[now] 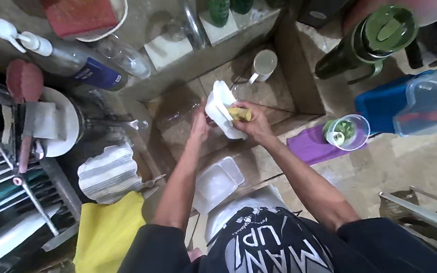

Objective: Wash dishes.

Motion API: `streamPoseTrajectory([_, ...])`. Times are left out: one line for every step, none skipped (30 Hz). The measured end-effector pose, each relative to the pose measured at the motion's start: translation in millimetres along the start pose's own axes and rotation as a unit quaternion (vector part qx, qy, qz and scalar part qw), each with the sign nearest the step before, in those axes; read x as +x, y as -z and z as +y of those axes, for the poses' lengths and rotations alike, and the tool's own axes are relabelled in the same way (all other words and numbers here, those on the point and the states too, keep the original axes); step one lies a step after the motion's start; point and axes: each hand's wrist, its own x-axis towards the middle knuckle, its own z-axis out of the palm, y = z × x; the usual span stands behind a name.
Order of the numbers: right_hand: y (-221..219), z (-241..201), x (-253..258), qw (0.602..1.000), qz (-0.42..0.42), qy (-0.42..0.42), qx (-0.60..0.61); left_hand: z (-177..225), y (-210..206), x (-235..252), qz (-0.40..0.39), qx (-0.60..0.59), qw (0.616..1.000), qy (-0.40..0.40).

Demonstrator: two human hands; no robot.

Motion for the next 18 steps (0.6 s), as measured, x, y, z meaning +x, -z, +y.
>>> streamPoseTrajectory([-2.3, 4.3, -1.2, 0.996, -0.025, 0.042, -0.079, 10.9, 3.7, -10.0, -0.06, -0.032, 0.998, 0.015])
streamPoseTrajectory([-3.6, 7.6, -2.5, 0.982, -0.051, 0.084, -0.159, 19.8, 7.3, -18.7, -0.106, -0.051, 0.993, 0.018])
streamPoseTrajectory([-5.3, 10.9, -4.2, 0.963, -0.074, 0.122, -0.227, 25.1, 10.1, -26.2, -0.129, -0.046, 0.991, 0.01])
streamPoseTrajectory([-7.1, 13.9, -5.0, 0.945, -0.091, 0.152, -0.276, 26.4, 13.4, -29.3, -0.136, -0.023, 0.99, -0.007])
streamPoseTrajectory([-9.3, 16.2, -5.6, 0.93, -0.1, 0.175, -0.308, 25.8, 15.8, -29.3, -0.122, 0.003, 0.992, -0.018])
streamPoseTrajectory([-11.4, 17.7, -6.2, 0.92, -0.105, 0.188, -0.328, 22.8, 16.9, -25.8, -0.09, 0.026, 0.995, -0.024])
streamPoseTrajectory([-13.0, 17.3, -7.3, 0.914, -0.107, 0.196, -0.338, 19.0, 16.6, -21.3, -0.046, 0.049, 0.997, -0.033])
streamPoseTrajectory([-13.3, 15.7, -8.8, 0.914, -0.106, 0.199, -0.339, 15.2, 16.5, -16.9, -0.003, 0.071, 0.996, -0.048])
streamPoseTrajectory([-12.3, 13.0, -11.5, 0.917, -0.098, 0.2, -0.331, 12.7, 17.3, -14.6, 0.032, 0.084, 0.994, -0.068])
streamPoseTrajectory([-9.9, 10.0, -15.3, 0.924, -0.079, 0.202, -0.315, 12.0, 19.8, -13.4, 0.056, 0.096, 0.99, -0.091])
streamPoseTrajectory([-6.4, 7.4, -20.3, 0.931, -0.046, 0.204, -0.299, 12.6, 23.7, -13.7, 0.074, 0.108, 0.985, -0.112])
streamPoseTrajectory([-1.8, 5.7, -26.3, 0.937, -0.002, 0.203, -0.285, 14.3, 28.0, -15.7, 0.089, 0.117, 0.98, -0.131])
streamPoseTrajectory([4.0, 4.4, -31.8, 0.941, 0.044, 0.193, -0.274, 18.3, 31.8, -18.6, 0.1, 0.123, 0.976, -0.149])
streamPoseTrajectory([10.0, 4.3, -37.2, 0.945, 0.09, 0.176, -0.261, 22.9, 35.2, -23.1, 0.108, 0.128, 0.972, -0.165])
streamPoseTrajectory([16.2, 6.3, -42.4, 0.949, 0.125, 0.154, -0.247, 26.3, 38.3, -27.4, 0.114, 0.132, 0.968, -0.182])
streamPoseTrajectory([22.3, 8.4, -46.4, 0.952, 0.146, 0.129, -0.236, 28.9, 40.6, -30.9, 0.115, 0.133, 0.963, -0.202])
streamPoseTrajectory([26.9, 9.8, -48.2, 0.953, 0.162, 0.117, -0.229, 29.8, 42.5, -32.8, 0.114, 0.129, 0.959, -0.225])
streamPoseTrajectory([29.6, 10.5, -48.8, 0.951, 0.175, 0.12, -0.223, 29.3, 43.7, -33.9, 0.113, 0.124, 0.954, -0.248])
